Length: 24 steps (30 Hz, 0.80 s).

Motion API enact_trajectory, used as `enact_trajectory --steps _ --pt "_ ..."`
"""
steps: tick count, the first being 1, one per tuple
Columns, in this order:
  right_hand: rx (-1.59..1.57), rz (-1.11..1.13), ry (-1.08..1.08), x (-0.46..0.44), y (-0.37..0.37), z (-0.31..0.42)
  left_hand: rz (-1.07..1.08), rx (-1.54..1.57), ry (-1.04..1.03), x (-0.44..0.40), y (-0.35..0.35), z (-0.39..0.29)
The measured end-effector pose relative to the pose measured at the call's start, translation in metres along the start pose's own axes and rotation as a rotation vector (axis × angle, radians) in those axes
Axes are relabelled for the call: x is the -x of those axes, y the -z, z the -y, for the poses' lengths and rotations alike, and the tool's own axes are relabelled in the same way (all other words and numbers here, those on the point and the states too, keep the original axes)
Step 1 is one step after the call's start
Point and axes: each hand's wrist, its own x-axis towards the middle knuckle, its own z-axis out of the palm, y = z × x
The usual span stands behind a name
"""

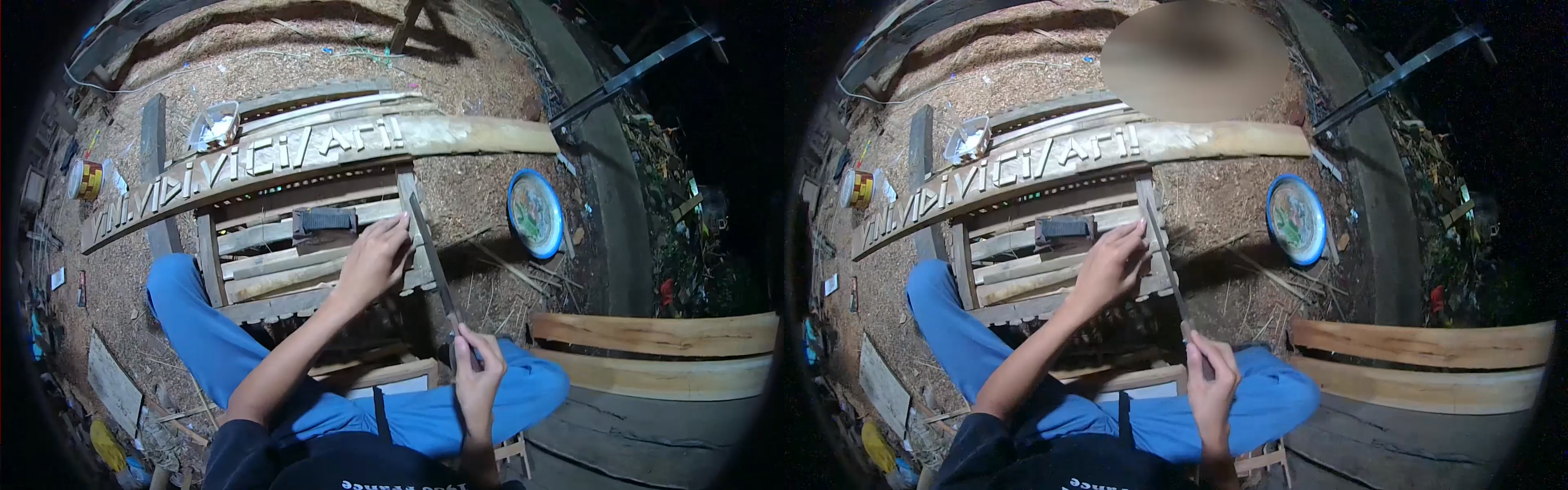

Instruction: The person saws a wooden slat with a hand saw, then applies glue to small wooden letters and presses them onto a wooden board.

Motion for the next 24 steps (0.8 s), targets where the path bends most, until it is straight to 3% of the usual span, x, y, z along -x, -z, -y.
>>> enact_trajectory --steps 4,10,15,24 --pt "-0.055 -0.022 0.007 -0.019 -0.029 -0.001 -0.031 -0.08 -0.065 -0.001 0.001 0.004" --pt "0.026 0.012 -0.032 0.01 0.007 -0.003 -0.037 -0.078 -0.077 -0.002 0.002 0.001" --pt "-0.023 -0.019 -0.007 -0.017 -0.024 0.003 0.019 -0.053 -0.043 0.002 0.0 0.006" --pt "0.011 -0.009 -0.003 0.005 -0.003 -0.002 0.025 -0.058 -0.043 0.002 0.001 0.0"
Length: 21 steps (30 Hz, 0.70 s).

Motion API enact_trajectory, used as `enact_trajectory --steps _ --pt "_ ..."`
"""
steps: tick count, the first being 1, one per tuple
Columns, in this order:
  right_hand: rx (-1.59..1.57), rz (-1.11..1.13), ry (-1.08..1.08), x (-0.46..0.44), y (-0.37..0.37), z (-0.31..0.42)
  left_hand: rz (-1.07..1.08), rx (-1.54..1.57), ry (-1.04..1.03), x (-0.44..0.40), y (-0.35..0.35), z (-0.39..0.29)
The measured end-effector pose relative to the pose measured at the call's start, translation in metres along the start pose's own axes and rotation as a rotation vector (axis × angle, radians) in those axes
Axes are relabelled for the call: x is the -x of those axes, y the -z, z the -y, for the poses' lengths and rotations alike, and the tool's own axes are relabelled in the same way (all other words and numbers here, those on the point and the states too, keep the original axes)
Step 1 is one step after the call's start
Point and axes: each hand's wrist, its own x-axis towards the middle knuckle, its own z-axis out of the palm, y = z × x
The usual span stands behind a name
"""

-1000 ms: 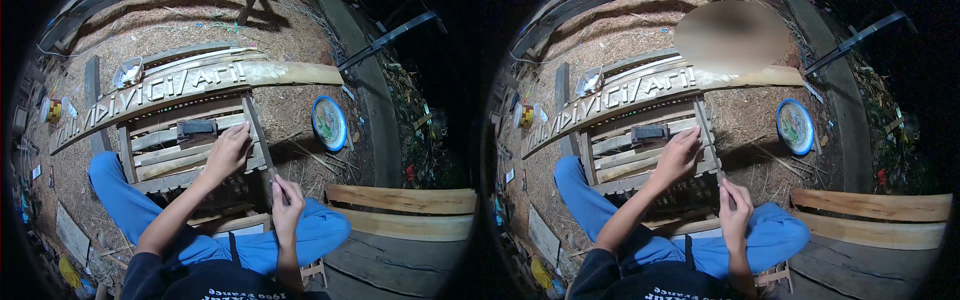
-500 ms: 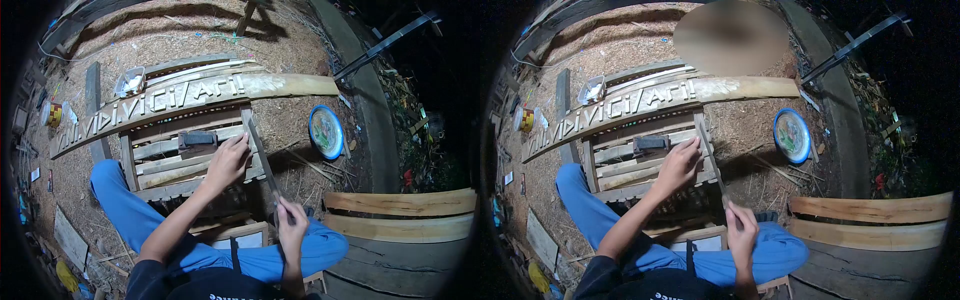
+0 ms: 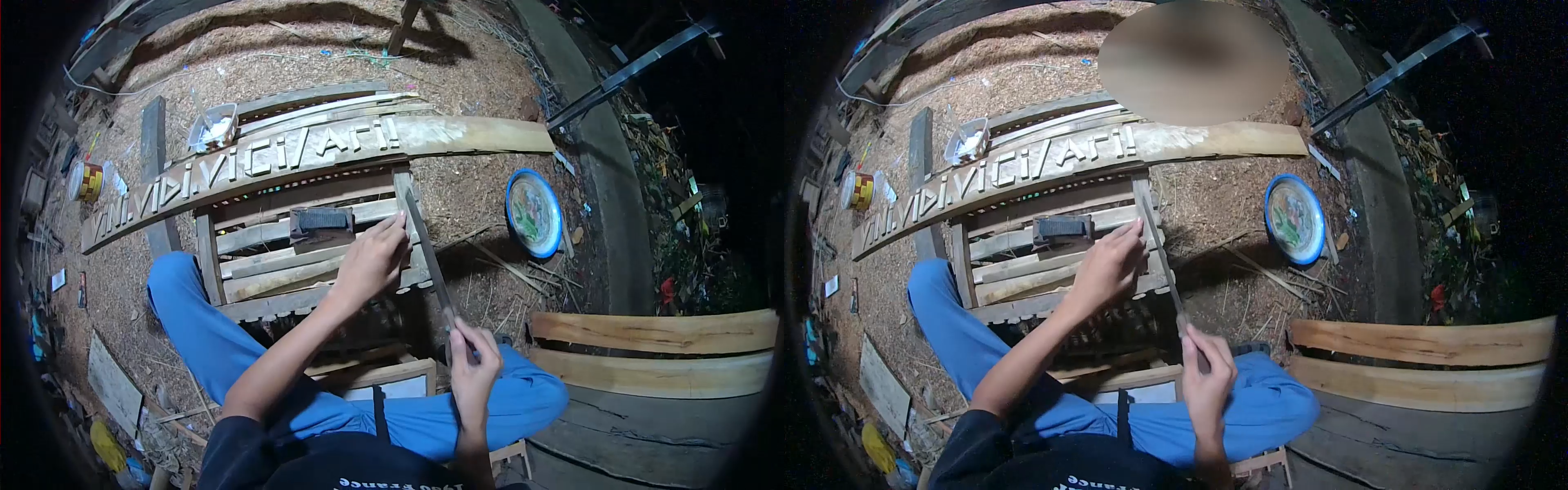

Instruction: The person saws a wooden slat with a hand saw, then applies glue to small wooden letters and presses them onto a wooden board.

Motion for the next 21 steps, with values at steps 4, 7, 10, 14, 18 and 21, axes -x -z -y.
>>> enact_trajectory --steps 4,7,10,14,18,21 --pt "-0.047 0.009 -0.005 -0.028 -0.017 0.007 -0.023 0.004 -0.017 0.0 0.0 0.004" --pt "-0.026 0.004 0.0 -0.001 0.004 -0.001 -0.03 0.069 0.027 -0.002 0.002 -0.003" --pt "0.024 0.008 0.018 0.002 0.008 0.002 0.037 0.101 0.061 -0.002 0.002 -0.001" --pt "-0.03 -0.029 0.04 -0.032 -0.023 0.004 0.005 0.061 0.022 0.002 0.001 -0.004" --pt "-0.003 0.003 0.015 -0.003 0.009 0.001 -0.022 0.057 0.048 -0.004 0.004 -0.003" --pt "0.002 0.011 0.001 -0.001 0.011 0.006 0.022 0.058 0.057 0.001 0.002 -0.004"
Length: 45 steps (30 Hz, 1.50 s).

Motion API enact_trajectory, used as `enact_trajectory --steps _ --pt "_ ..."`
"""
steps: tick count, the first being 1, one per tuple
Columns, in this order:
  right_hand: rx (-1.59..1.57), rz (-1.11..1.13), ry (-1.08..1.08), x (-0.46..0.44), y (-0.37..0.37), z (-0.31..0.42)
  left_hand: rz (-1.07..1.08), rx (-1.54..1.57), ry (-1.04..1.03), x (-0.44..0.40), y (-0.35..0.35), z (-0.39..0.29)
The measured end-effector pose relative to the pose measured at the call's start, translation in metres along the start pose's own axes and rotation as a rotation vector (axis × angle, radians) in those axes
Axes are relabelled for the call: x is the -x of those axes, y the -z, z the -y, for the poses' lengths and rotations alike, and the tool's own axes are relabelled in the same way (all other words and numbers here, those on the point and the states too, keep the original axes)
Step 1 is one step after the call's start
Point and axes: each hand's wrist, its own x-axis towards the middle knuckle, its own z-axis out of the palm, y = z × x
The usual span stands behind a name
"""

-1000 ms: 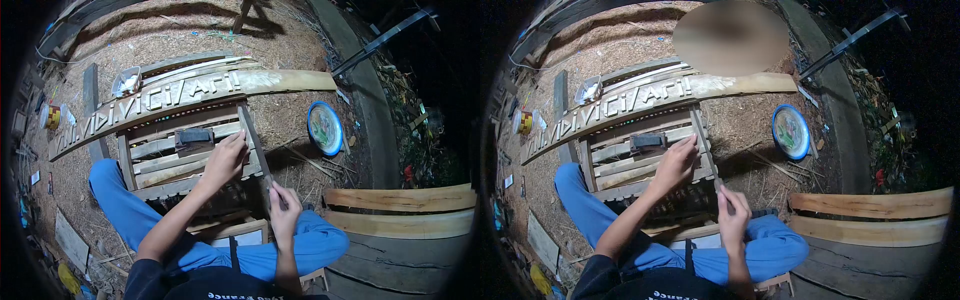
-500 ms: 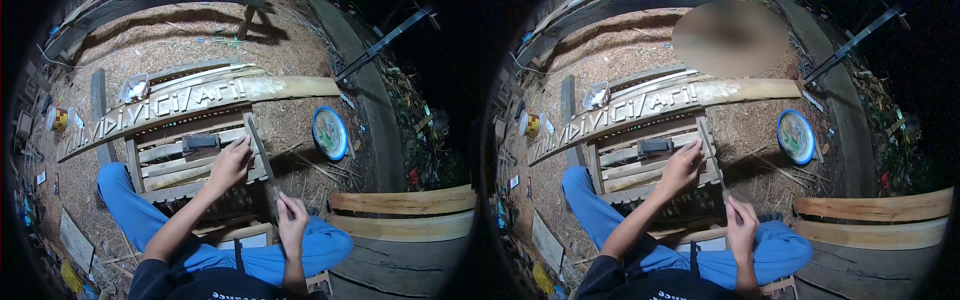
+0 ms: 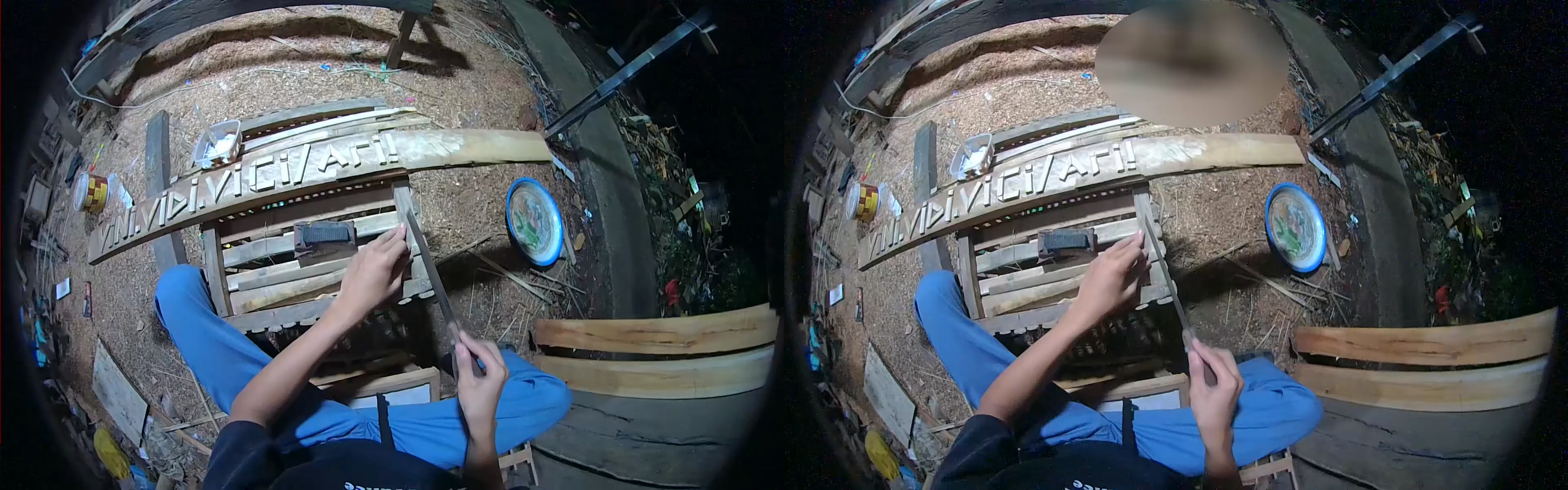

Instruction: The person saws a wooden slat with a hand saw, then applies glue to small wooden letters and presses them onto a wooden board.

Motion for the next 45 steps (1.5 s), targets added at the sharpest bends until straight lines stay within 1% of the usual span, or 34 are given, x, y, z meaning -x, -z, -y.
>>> enact_trajectory --steps 2,5,6,7,9,12,13,15,17,19,21,25,28,29,30,32,33,35,37,38,39,41,43,45 --pt "-0.032 0.0 -0.009 -0.015 -0.014 -0.003 -0.01 -0.039 -0.049 -0.004 0.003 -0.001" --pt "-0.043 0.023 0.044 -0.029 -0.022 -0.002 -0.027 0.006 -0.03 -0.003 -0.002 0.004" --pt "-0.046 0.026 0.053 -0.026 -0.022 -0.003 -0.03 -0.021 -0.053 -0.001 -0.006 0.009" --pt "-0.038 0.012 0.067 -0.015 -0.019 -0.005 0.01 -0.024 -0.069 0.001 -0.002 0.007" --pt "-0.032 -0.005 0.094 -0.012 -0.021 -0.003 -0.003 -0.01 -0.098 0.001 -0.003 0.004" --pt "0.0 -0.017 -0.022 -0.016 -0.019 0.003 -0.022 -0.035 -0.106 0.002 -0.004 0.005" --pt "-0.001 -0.013 -0.023 -0.022 -0.022 0.002 -0.034 -0.053 -0.12 -0.001 -0.003 0.005" --pt "-0.062 -0.032 -0.027 -0.025 -0.033 0.0 -0.063 -0.023 -0.073 -0.004 -0.002 0.003" --pt "-0.05 -0.061 0.04 -0.023 -0.046 -0.004 -0.054 -0.009 -0.082 -0.003 -0.004 0.005" --pt "-0.021 -0.043 0.058 -0.016 -0.039 -0.003 -0.046 -0.026 -0.081 -0.002 -0.004 0.004" --pt "-0.03 -0.022 -0.043 -0.001 -0.019 0.0 -0.052 -0.049 -0.076 -0.002 0.0 0.005" --pt "0.026 -0.035 0.01 0.006 -0.01 0.003 -0.013 -0.036 -0.059 -0.002 -0.001 0.002" --pt "-0.013 0.009 -0.072 -0.005 0.0 0.006 -0.056 -0.036 -0.053 -0.005 -0.002 0.002" --pt "-0.047 0.033 -0.111 -0.003 0.005 0.006 -0.031 -0.004 -0.003 -0.003 -0.001 -0.001" --pt "-0.053 0.025 -0.051 0.003 0.003 0.0 -0.025 0.006 -0.008 0.0 -0.004 -0.001" --pt "-0.044 0.004 -0.005 0.011 0.002 -0.001 -0.034 0.002 -0.026 -0.003 -0.002 0.001" --pt "-0.032 -0.003 0.034 0.012 -0.001 0.0 0.001 -0.017 0.0 -0.001 -0.001 -0.001" --pt "-0.014 -0.023 0.005 0.005 -0.008 -0.001 0.03 -0.036 0.027 -0.001 -0.001 -0.001" --pt "-0.069 -0.036 -0.029 -0.006 -0.018 -0.004 -0.038 0.046 0.087 -0.004 -0.004 -0.002" --pt "-0.048 -0.04 0.016 -0.008 -0.022 -0.005 0.037 0.056 0.143 -0.005 0.001 -0.007" --pt "-0.051 -0.048 0.012 -0.005 -0.02 -0.005 0.044 0.054 0.137 -0.005 0.0 -0.007" --pt "-0.045 -0.009 -0.012 0.004 -0.012 -0.006 -0.051 0.038 0.059 -0.001 -0.003 -0.003" --pt "-0.029 -0.022 0.001 0.012 0.002 -0.004 -0.062 0.002 0.048 -0.004 -0.001 -0.001" --pt "-0.028 -0.031 0.049 0.008 -0.001 -0.008 -0.016 0.014 0.079 -0.001 -0.003 -0.002"
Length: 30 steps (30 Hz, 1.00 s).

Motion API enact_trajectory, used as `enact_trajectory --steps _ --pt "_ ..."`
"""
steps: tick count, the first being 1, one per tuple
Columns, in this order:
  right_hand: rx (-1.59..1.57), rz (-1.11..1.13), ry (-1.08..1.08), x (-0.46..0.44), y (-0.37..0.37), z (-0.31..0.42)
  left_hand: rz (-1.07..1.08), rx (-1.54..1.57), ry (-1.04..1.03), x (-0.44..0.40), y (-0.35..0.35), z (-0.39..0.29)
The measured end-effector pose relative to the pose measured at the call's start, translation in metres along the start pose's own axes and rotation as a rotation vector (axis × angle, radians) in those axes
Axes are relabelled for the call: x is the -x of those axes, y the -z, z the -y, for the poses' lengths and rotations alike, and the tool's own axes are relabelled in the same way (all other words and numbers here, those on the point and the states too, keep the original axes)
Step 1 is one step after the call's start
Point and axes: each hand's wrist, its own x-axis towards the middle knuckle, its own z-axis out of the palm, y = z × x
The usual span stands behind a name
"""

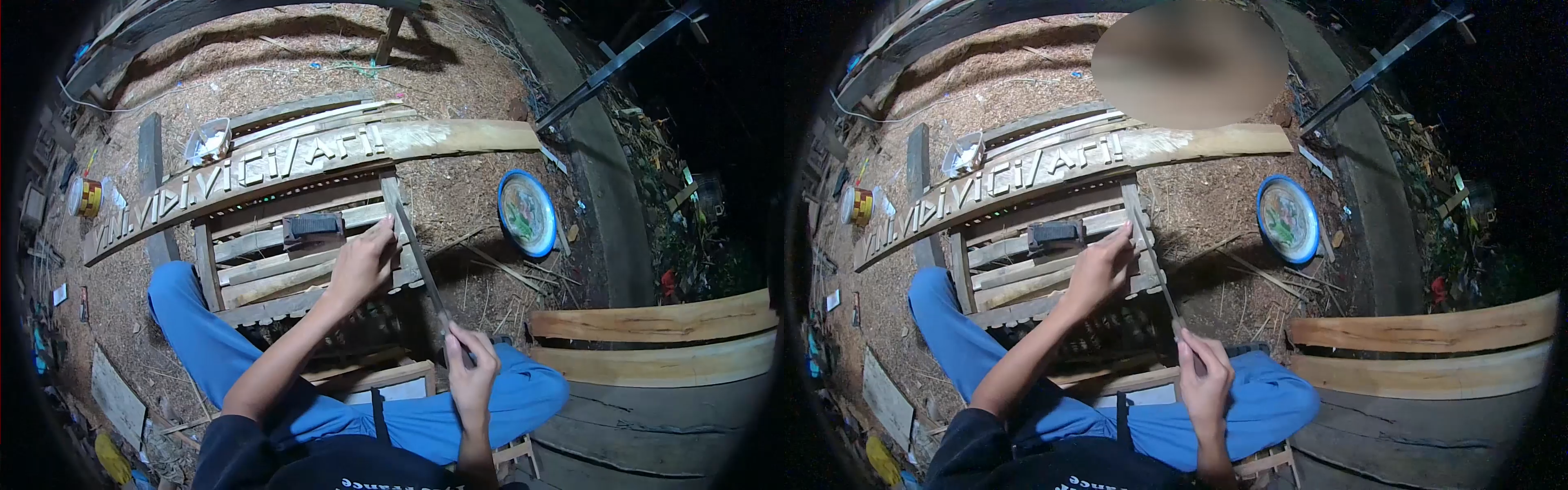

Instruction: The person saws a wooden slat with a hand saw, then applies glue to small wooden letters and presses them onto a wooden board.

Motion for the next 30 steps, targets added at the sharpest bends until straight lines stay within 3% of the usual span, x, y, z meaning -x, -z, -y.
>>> enact_trajectory --steps 6,11,14,30 --pt "0.0 0.051 -0.045 -0.018 -0.014 0.001 -0.038 -0.04 -0.057 0.003 0.001 0.004" --pt "0.028 -0.001 0.043 -0.005 -0.011 0.001 0.061 0.004 -0.009 0.001 -0.001 0.006" --pt "-0.022 0.016 -0.013 -0.031 -0.031 0.002 0.073 -0.005 -0.032 0.002 0.001 0.007" --pt "-0.047 0.015 -0.056 0.0 0.004 -0.006 0.004 -0.026 -0.058 -0.001 -0.003 0.009"
